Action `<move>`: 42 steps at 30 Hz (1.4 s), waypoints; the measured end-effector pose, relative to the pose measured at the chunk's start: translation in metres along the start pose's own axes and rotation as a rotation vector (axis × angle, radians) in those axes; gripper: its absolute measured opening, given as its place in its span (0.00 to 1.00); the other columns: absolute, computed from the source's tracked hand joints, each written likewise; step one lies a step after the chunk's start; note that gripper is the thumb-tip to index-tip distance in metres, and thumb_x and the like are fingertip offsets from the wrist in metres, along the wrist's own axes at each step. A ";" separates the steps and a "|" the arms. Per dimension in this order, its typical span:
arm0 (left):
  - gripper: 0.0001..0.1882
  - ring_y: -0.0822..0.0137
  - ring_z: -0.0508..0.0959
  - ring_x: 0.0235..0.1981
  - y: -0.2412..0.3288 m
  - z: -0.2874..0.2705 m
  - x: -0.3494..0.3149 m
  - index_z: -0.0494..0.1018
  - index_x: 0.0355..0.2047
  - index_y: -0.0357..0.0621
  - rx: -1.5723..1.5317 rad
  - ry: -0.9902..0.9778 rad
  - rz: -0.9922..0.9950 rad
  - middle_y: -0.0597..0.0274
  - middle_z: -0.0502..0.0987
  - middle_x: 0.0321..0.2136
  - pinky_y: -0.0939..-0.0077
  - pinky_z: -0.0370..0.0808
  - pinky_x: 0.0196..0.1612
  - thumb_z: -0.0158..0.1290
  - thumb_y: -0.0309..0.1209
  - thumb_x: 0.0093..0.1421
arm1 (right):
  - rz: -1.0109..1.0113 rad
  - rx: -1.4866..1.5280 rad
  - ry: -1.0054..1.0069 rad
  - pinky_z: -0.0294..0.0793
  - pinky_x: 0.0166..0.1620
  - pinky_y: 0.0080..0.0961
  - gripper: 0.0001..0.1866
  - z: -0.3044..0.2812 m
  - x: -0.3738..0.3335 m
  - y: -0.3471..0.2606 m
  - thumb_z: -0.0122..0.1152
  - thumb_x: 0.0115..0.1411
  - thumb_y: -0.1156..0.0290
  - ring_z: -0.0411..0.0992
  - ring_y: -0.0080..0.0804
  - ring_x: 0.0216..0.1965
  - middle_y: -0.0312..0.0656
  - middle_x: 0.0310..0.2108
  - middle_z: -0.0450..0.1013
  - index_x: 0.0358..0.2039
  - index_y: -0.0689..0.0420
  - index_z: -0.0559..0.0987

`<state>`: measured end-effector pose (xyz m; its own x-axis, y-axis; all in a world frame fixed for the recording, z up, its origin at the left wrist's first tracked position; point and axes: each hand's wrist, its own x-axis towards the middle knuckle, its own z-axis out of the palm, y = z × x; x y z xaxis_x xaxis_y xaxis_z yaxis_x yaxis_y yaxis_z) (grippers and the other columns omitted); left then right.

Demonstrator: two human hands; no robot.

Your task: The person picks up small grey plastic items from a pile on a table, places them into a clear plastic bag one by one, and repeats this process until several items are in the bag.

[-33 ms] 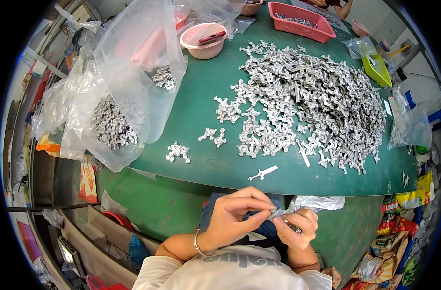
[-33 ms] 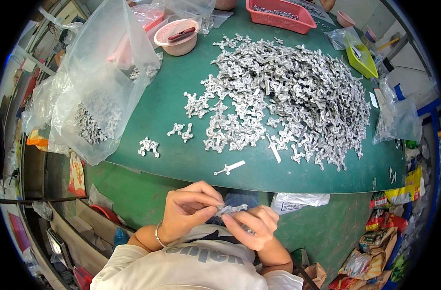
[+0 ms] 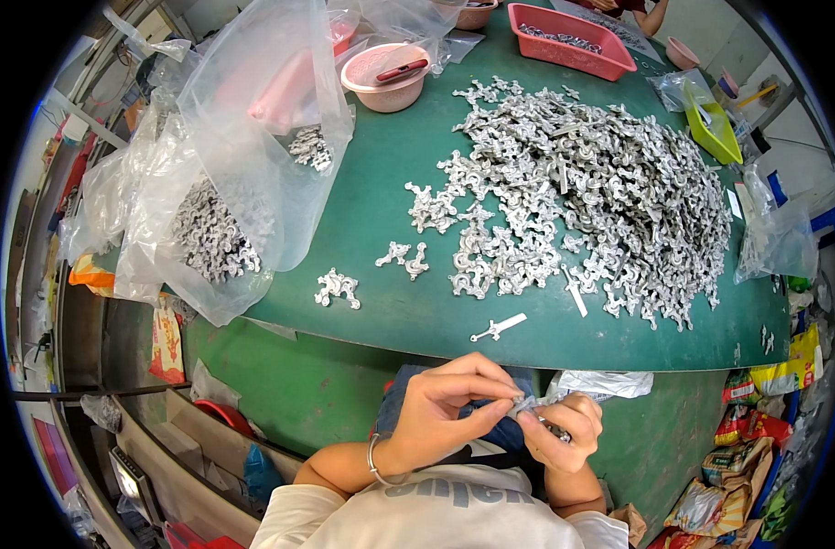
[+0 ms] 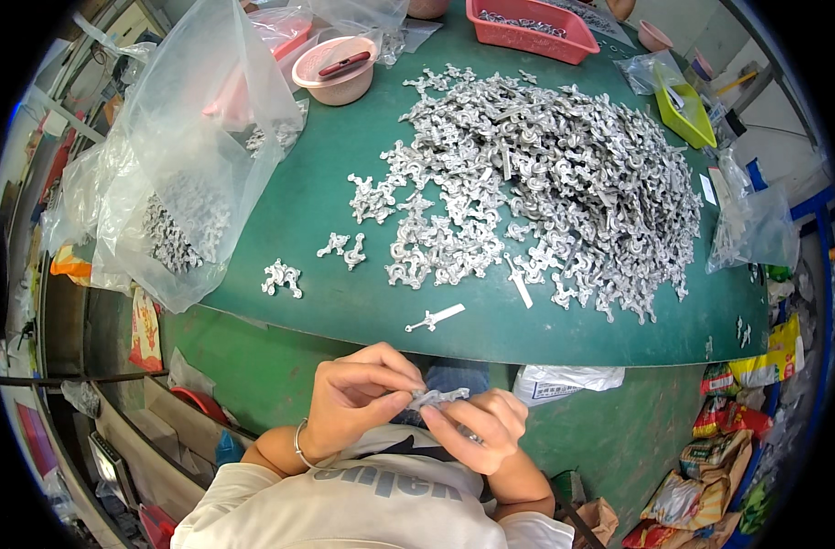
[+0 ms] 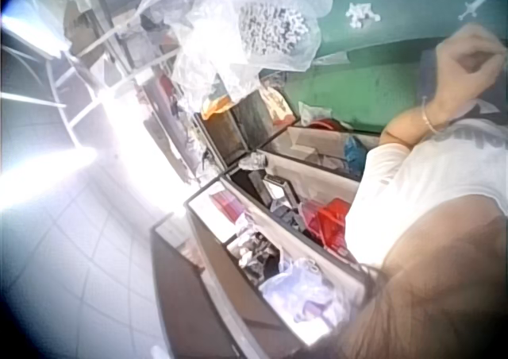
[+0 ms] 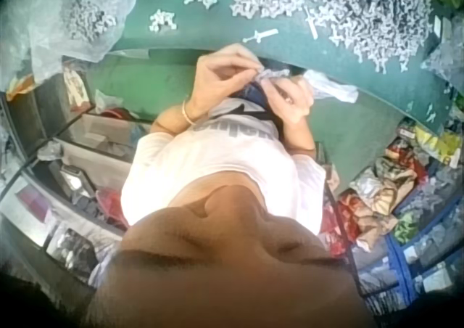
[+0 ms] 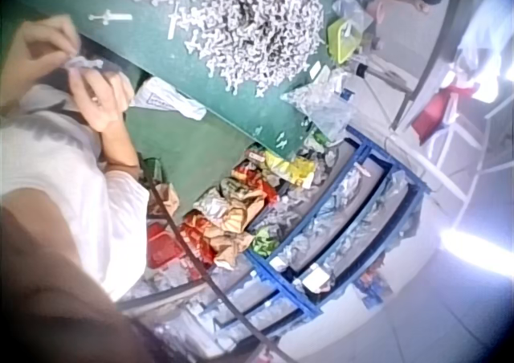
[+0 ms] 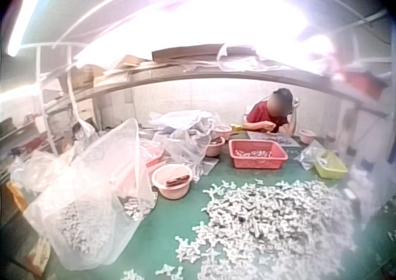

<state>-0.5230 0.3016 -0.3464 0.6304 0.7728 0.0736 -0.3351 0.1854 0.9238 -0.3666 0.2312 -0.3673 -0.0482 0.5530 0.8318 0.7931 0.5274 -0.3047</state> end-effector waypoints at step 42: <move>0.11 0.58 0.76 0.35 -0.001 0.015 -0.002 0.73 0.30 0.31 0.473 0.010 0.390 0.51 0.74 0.30 0.69 0.74 0.39 0.51 0.12 0.44 | 0.174 0.112 0.045 0.61 0.19 0.19 0.11 -0.008 -0.005 -0.007 0.68 0.42 0.70 0.65 0.28 0.18 0.37 0.22 0.71 0.28 0.56 0.77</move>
<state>-0.5136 0.2907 -0.3421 0.5169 0.7354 0.4381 -0.1911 -0.3997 0.8965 -0.3668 0.2190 -0.3657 0.1130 0.6140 0.7812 0.7143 0.4963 -0.4934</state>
